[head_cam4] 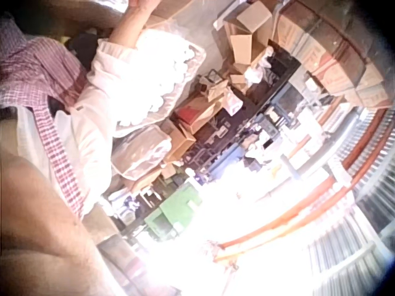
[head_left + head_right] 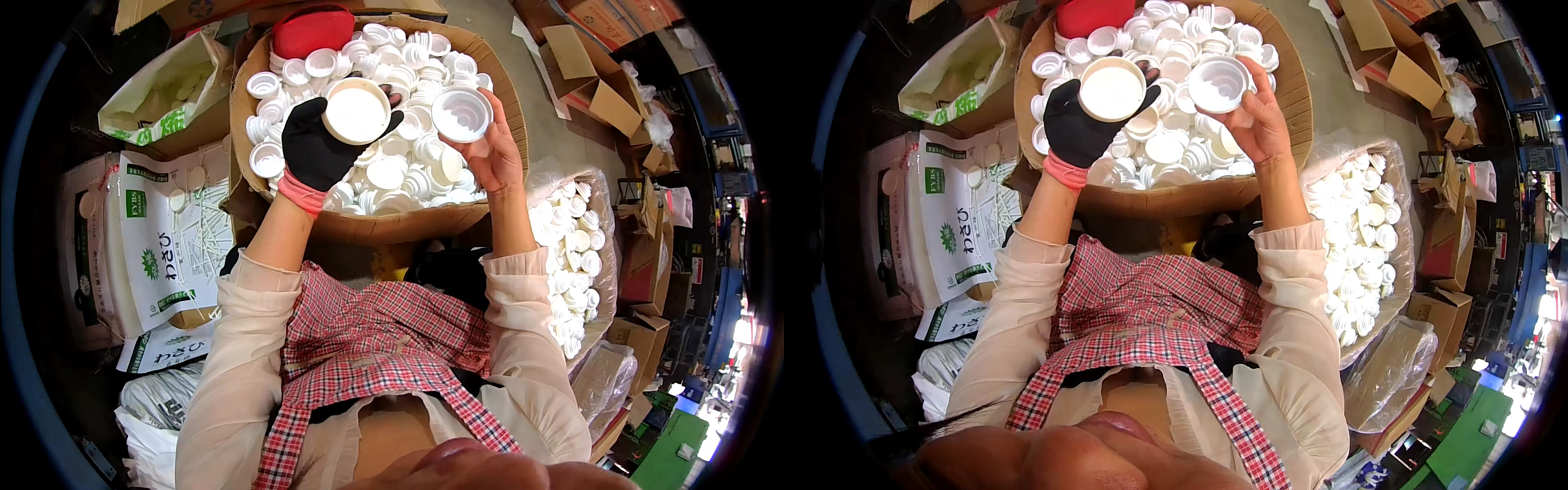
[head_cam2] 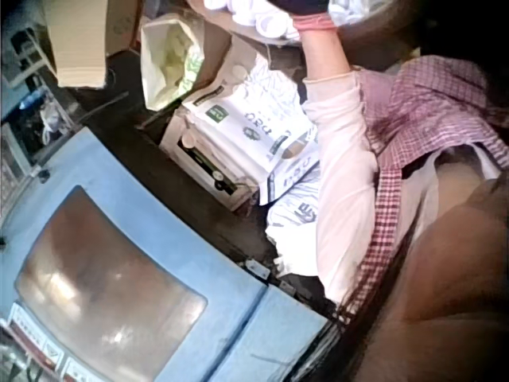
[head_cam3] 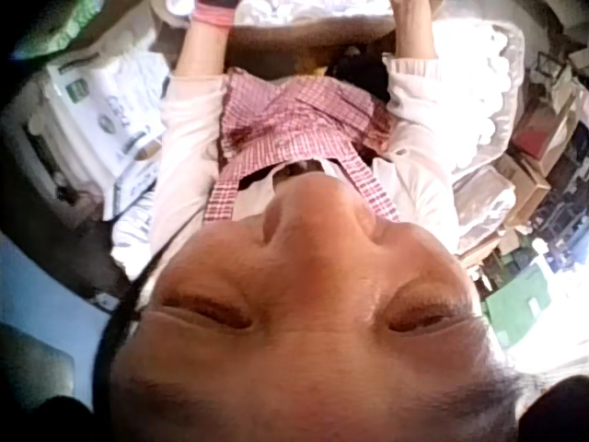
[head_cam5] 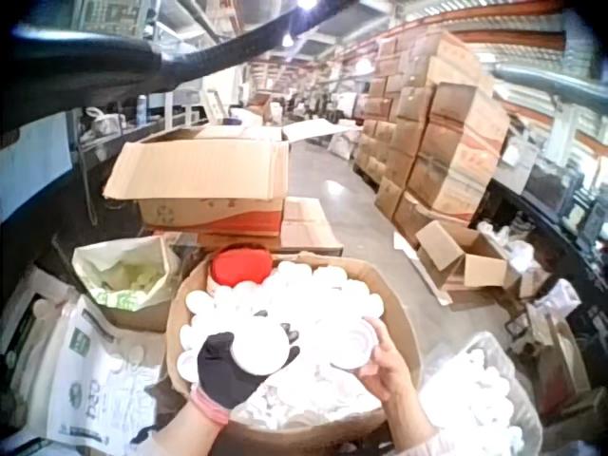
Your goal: The person repeatedly picks up small white plastic cups from a cardboard box and stacks them into a growing pile. The person wears pink gloves and uses both hands to handle the cups, occasionally adjusting the stack.
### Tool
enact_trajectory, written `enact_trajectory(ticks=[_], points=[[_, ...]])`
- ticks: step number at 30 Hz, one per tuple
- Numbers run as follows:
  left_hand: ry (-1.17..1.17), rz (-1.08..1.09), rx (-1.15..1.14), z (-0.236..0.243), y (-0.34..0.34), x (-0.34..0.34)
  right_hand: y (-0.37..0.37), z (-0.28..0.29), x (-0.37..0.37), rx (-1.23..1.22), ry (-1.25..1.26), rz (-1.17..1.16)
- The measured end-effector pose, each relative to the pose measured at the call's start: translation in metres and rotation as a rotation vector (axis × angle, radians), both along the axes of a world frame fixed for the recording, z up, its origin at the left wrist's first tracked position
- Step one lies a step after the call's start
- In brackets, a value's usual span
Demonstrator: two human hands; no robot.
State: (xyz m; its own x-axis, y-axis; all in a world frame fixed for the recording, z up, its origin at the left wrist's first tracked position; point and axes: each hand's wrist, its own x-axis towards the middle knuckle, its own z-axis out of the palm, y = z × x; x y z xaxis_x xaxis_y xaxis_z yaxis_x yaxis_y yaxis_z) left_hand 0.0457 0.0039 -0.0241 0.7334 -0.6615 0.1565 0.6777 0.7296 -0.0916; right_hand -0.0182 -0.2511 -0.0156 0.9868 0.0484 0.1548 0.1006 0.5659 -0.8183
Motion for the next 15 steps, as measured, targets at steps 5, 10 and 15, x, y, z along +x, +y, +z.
enact_trajectory(ticks=[5,10,15], points=[[-0.182,0.064,0.056,-0.019,-0.006,-0.001,0.0,0.0,-0.003,-0.008,-0.002,-0.024],[-0.047,-0.075,0.309,-0.014,-0.01,0.006,-0.003,-0.004,-0.002,0.048,-0.043,0.026],[-0.25,-0.176,0.231,-0.026,-0.01,0.007,0.008,0.008,-0.006,0.032,0.041,-0.091]])
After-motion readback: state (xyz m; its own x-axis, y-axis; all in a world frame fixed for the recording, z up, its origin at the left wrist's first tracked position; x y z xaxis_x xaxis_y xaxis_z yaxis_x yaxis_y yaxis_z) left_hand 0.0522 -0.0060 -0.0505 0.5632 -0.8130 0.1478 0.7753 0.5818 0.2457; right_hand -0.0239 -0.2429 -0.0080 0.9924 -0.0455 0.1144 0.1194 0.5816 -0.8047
